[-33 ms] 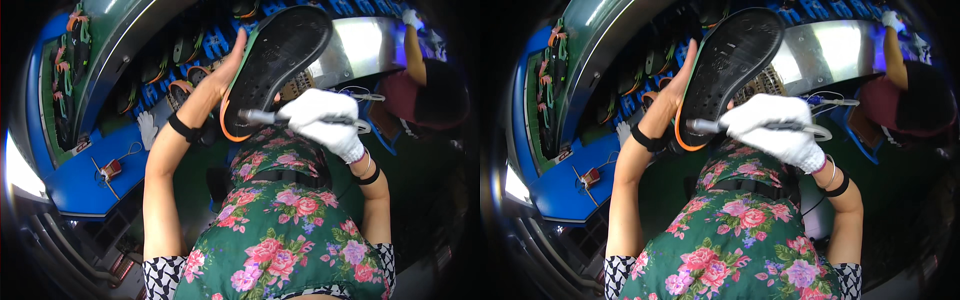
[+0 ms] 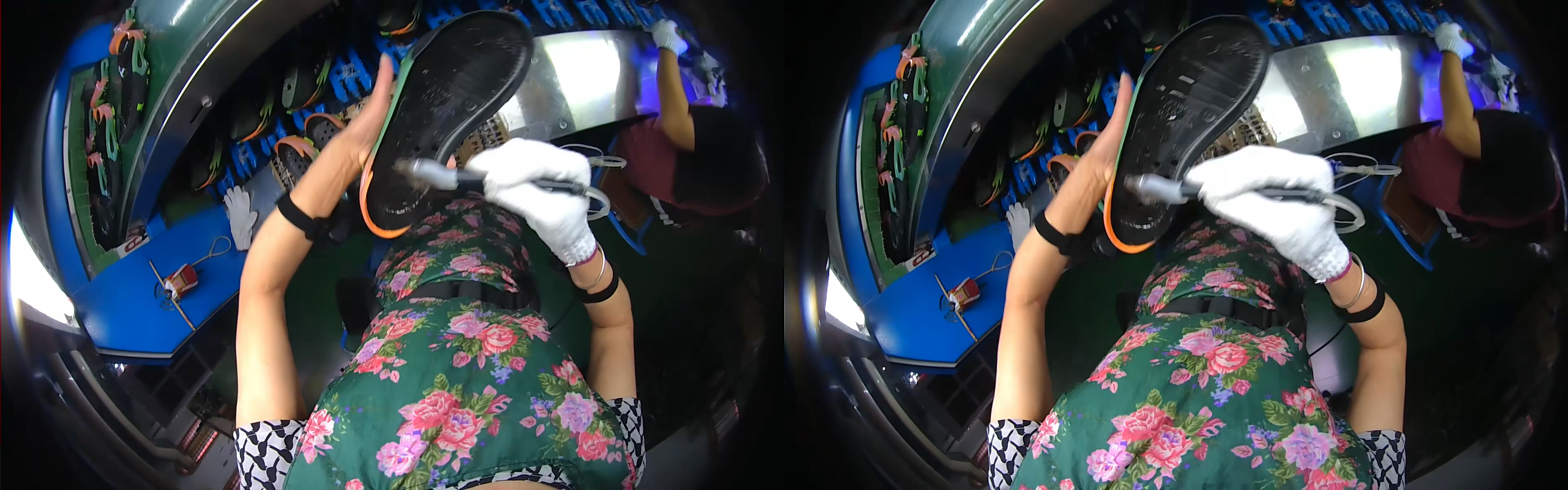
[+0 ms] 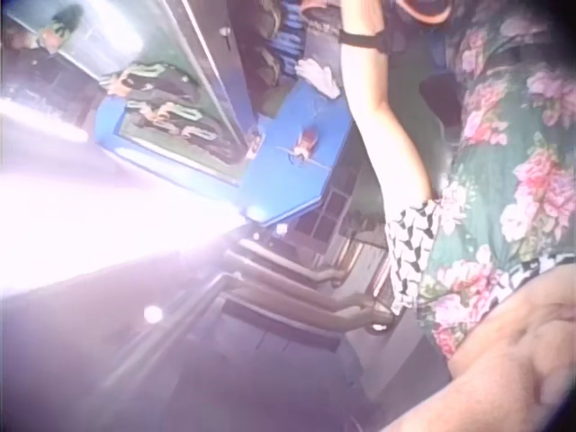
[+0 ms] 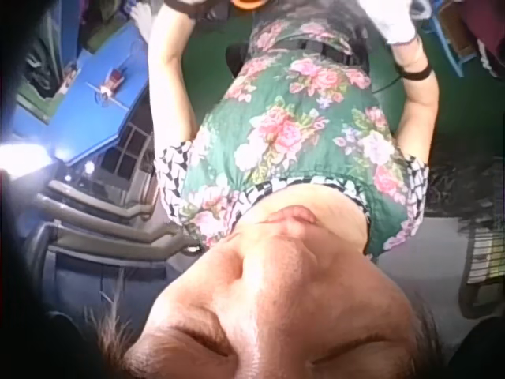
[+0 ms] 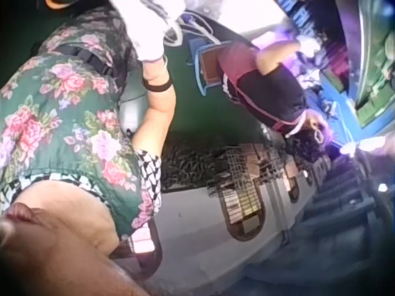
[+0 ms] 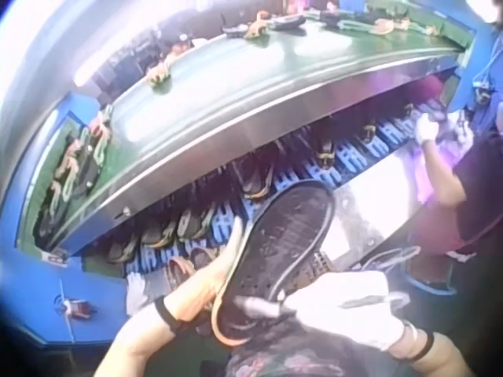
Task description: Applying glue to shoe soles using a brush on a manufacturing line.
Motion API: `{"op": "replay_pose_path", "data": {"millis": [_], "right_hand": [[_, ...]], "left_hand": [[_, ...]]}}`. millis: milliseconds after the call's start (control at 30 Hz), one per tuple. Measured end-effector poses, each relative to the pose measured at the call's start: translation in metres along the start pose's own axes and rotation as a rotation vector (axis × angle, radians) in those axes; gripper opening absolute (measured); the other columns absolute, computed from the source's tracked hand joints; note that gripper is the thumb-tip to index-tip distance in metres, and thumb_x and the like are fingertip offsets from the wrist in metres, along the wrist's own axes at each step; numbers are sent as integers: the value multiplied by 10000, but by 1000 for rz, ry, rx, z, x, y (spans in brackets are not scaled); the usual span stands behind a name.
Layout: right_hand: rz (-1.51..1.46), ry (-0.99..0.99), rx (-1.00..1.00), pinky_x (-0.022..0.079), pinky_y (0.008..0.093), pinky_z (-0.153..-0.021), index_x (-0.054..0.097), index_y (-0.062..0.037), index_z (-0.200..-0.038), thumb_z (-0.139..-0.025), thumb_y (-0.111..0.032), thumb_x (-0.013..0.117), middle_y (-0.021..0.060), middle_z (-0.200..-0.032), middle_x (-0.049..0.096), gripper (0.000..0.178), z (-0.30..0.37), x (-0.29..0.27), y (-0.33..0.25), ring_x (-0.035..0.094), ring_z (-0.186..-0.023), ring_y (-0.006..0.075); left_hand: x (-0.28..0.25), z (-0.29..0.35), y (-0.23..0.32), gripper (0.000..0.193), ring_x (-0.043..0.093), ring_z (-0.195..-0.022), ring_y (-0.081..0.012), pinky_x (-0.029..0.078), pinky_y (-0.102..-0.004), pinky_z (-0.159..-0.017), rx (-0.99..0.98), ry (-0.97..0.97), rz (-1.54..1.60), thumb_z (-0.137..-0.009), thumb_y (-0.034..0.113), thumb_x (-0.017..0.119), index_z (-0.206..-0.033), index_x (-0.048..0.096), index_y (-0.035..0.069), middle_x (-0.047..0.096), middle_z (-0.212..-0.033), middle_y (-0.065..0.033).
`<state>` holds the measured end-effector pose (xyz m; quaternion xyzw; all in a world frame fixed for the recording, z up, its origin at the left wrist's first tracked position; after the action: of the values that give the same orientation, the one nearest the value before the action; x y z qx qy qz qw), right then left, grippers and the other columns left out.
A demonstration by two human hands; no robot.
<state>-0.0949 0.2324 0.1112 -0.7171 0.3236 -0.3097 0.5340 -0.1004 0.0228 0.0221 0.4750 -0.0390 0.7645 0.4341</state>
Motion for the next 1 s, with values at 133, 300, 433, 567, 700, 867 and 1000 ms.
{"op": "replay_pose_path", "data": {"millis": [133, 300, 433, 567, 700, 867, 1000], "right_hand": [[-37, 310, 198, 601, 344, -861, 768, 63, -967, -872, 70, 728, 183, -1069, 777, 103, -13, -13, -15, 749, -968, 233], [255, 83, -43, 586, 347, -901, 793, 22, -1000, -863, 25, 770, 157, -1059, 789, 139, -32, -7, -33, 753, -993, 237], [304, -5, -91, 585, 360, -897, 805, -17, -984, -841, -28, 793, 117, -1015, 800, 144, -23, -8, -26, 760, -982, 232], [350, -90, -181, 586, 375, -847, 778, -41, -1050, -843, -17, 762, 115, -1035, 777, 210, -13, 4, -33, 740, -952, 267], [455, -13, -257, 589, 383, -834, 785, -43, -1078, -823, 13, 770, 133, -1065, 776, 261, 3, 13, -53, 735, -949, 294], [539, 95, -296, 591, 353, -780, 804, -33, -992, -780, 17, 820, 127, -1001, 788, 219, 3, 18, -69, 754, -891, 269], [590, 110, -341, 594, 358, -752, 800, -34, -1033, -764, 12, 822, 119, -1008, 785, 274, -2, 19, -80, 750, -869, 273]], "left_hand": [[0, 15, -28, 833, 754, -926, -435, 655, -532, -795, -56, -219, 244, -1044, 671, 355, -1399, 553, -56, 725, -1073, -313], [5, 28, -46, 577, 612, -1294, -357, 478, -496, -1143, 204, -376, 411, -1110, 412, 403, -1478, 502, -21, 589, -1453, -223], [-22, 32, -63, 512, 575, -1340, -361, 438, -542, -1171, 256, 45, -102, -1084, 328, 519, -1469, 514, -9, 560, -1493, -204], [-48, 47, -81, 477, 611, -1286, -393, 524, -581, -1093, 199, 79, 318, -1095, 296, 502, -1455, 511, -17, 587, -1434, -238], [-20, 60, -70, 600, 616, -1278, -357, 483, -511, -1131, 433, -161, 406, -1088, 454, 463, -1468, 519, -7, 597, -1445, -208], [24, 66, -73, 811, 638, -1237, -418, 495, -572, -1095, 278, -342, 677, -970, 591, 588, -1500, 491, -14, 586, -1456, -247], [-7, 44, -88, 941, 643, -1214, -438, 471, -614, -1095, 342, -442, 582, -785, 561, 708, -1499, 495, -14, 606, -1410, -283]]}}
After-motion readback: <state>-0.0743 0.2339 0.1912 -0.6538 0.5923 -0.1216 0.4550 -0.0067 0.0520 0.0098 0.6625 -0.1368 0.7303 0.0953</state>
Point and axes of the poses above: each hand's wrist, its own z-axis away from the middle knuckle, its own x-axis out of the palm, y = z × x, the point moved 5 cm from there along -z, towards the middle knuckle
